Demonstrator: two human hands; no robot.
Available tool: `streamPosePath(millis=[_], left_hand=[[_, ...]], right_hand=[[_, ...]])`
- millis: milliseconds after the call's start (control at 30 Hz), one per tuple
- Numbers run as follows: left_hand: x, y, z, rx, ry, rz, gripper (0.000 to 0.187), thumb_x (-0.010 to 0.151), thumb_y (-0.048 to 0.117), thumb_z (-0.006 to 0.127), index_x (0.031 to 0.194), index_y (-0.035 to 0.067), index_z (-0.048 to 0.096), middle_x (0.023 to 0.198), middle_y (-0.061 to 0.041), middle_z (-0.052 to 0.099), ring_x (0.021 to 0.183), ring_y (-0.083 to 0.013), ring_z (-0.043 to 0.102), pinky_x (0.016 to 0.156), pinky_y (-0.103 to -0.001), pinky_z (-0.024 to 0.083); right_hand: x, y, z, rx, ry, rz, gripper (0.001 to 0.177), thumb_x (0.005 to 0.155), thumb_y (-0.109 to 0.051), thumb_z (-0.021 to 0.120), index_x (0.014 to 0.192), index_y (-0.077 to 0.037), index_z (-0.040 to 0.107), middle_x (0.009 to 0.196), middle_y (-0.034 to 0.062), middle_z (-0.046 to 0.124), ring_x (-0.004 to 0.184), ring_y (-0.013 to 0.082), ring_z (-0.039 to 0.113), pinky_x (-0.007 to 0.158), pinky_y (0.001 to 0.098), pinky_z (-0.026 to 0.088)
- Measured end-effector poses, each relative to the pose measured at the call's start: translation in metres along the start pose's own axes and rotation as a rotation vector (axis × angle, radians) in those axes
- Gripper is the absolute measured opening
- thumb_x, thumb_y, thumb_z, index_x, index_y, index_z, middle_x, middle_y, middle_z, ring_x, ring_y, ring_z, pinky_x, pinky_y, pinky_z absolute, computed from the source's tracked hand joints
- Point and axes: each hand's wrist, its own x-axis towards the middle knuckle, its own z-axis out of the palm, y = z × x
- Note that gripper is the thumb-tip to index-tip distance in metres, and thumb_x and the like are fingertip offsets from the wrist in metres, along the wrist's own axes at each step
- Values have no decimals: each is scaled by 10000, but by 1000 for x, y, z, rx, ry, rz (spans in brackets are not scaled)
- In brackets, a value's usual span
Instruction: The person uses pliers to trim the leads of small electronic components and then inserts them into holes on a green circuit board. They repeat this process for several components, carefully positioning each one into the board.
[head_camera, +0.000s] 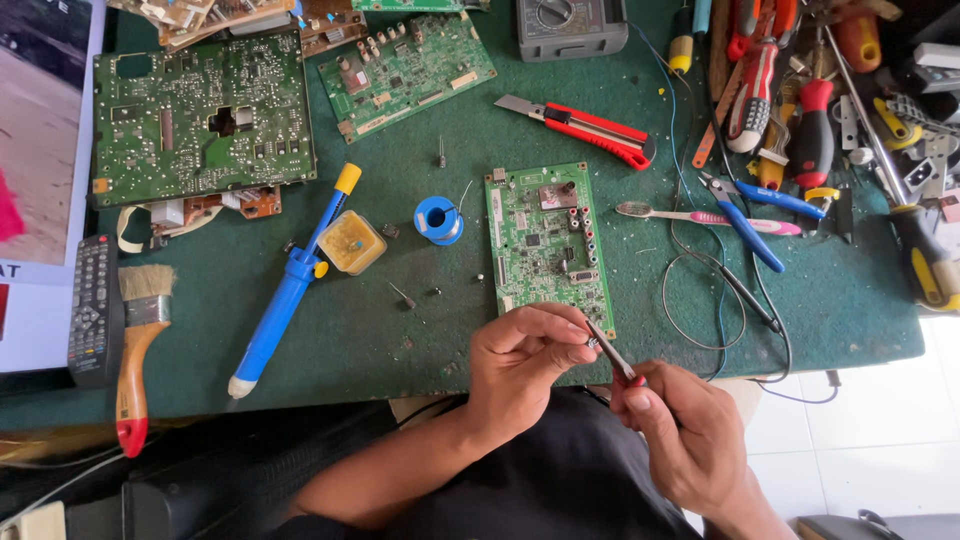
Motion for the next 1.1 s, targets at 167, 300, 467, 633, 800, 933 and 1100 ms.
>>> streamPosePath(millis=[167, 300, 467, 633, 800, 933, 1100], left_hand=[[-2, -5, -2, -31, 14, -31, 138, 936, -47, 805, 1023, 31, 733, 1117, -167, 724, 960, -211, 750, 885, -294, 678], [-2, -7, -4, -29, 42, -39, 132, 937, -51, 800, 1017, 24, 728, 1112, -172, 720, 934, -197, 745, 867, -281, 660], [6, -1, -2, 106, 103, 1, 148, 927, -58, 807, 1029, 20, 735, 1033, -137, 751, 964, -182, 748, 883, -267, 658], [10, 5, -14, 149, 108, -77, 162, 948, 2, 811, 1094, 3, 740, 989, -115, 781, 907, -135, 748, 837, -242, 652], [14, 22, -34, 345, 75, -88, 161, 959, 26, 810, 1116, 29, 772, 1113, -108, 803, 1027, -141, 777, 951, -265, 688], [17, 45, -52, 585, 36, 37, 171, 961, -7, 814, 1123, 16, 762, 1124, -134, 786, 1003, -166, 784, 926, -254, 704], [20, 46, -72, 1035, -99, 192, 157, 1053, 72, 752, 1209, 74, 743, 1137, -74, 801, 956, -169, 802, 822, -285, 671]], right_hand=[[-1, 4, 0, -60, 3, 15, 420, 1093, -348, 448, 797, -135, 657, 701, -27, 669, 560, 136, 591, 610, 264, 486], [1, 4, 0, -39, -7, 37, 436, 1091, -361, 451, 786, -140, 671, 684, -34, 680, 544, 120, 607, 598, 257, 496], [3, 10, -2, 273, -34, 271, 468, 1057, -361, 537, 995, 27, 791, 910, 93, 835, 794, 154, 754, 748, 285, 631], [9, 12, -7, 282, 132, 286, 339, 1033, -242, 609, 1027, 41, 795, 1021, 120, 839, 943, 189, 743, 853, 312, 584], [24, 19, -14, -86, 237, 51, 191, 1124, -154, 618, 1053, 11, 683, 1179, 134, 777, 1036, 180, 713, 902, 298, 547], [28, 51, -16, -298, 202, -165, 248, 1151, -54, 676, 960, 102, 652, 1178, 298, 766, 1077, 364, 745, 881, 434, 571], [46, 77, -16, -556, 239, -335, 232, 1155, 39, 811, 1027, 124, 637, 1258, 329, 761, 1197, 483, 709, 1116, 539, 550]])
